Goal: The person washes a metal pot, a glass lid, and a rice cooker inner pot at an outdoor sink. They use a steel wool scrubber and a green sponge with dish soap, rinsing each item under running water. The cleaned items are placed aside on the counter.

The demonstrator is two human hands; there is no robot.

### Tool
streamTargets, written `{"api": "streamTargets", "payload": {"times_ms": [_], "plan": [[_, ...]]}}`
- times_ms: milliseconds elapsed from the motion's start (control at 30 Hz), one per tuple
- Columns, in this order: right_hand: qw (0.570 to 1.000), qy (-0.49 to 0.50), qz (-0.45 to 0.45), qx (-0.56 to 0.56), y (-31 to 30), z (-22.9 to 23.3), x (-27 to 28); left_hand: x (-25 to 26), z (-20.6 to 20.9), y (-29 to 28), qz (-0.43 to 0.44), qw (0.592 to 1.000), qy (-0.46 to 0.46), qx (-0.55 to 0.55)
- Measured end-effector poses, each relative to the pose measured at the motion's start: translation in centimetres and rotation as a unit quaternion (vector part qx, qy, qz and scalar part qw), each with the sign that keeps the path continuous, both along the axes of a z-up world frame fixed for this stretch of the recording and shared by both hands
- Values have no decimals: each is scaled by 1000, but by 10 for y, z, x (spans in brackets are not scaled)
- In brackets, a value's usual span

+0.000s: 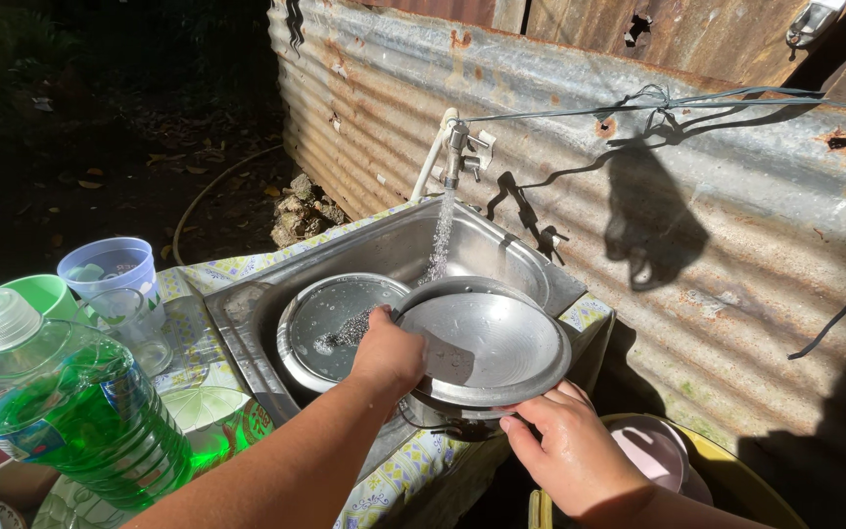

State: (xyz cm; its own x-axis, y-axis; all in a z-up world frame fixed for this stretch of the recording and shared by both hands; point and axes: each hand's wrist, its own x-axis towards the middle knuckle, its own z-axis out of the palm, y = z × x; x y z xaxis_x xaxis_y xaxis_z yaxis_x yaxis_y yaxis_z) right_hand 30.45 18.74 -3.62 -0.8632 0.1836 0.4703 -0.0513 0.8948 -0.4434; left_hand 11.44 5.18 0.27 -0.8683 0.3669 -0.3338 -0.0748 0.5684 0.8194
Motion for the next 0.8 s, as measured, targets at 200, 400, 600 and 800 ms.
{"api": "streamTargets", "payload": {"times_ms": [200, 400, 600, 800], "plan": [[994, -27, -43, -100, -12, 12, 6, 5, 7, 2, 13, 999, -28, -7], [983, -64, -121, -123, -13, 29, 5, 3, 11, 0, 18, 999, -24, -31], [962, -130, -159, -177, -10, 46, 3, 0, 5, -3, 20, 999, -4, -34], [993, -53, -86, 57, 1, 55, -30, 13, 0, -2, 0, 997, 52, -60]]}}
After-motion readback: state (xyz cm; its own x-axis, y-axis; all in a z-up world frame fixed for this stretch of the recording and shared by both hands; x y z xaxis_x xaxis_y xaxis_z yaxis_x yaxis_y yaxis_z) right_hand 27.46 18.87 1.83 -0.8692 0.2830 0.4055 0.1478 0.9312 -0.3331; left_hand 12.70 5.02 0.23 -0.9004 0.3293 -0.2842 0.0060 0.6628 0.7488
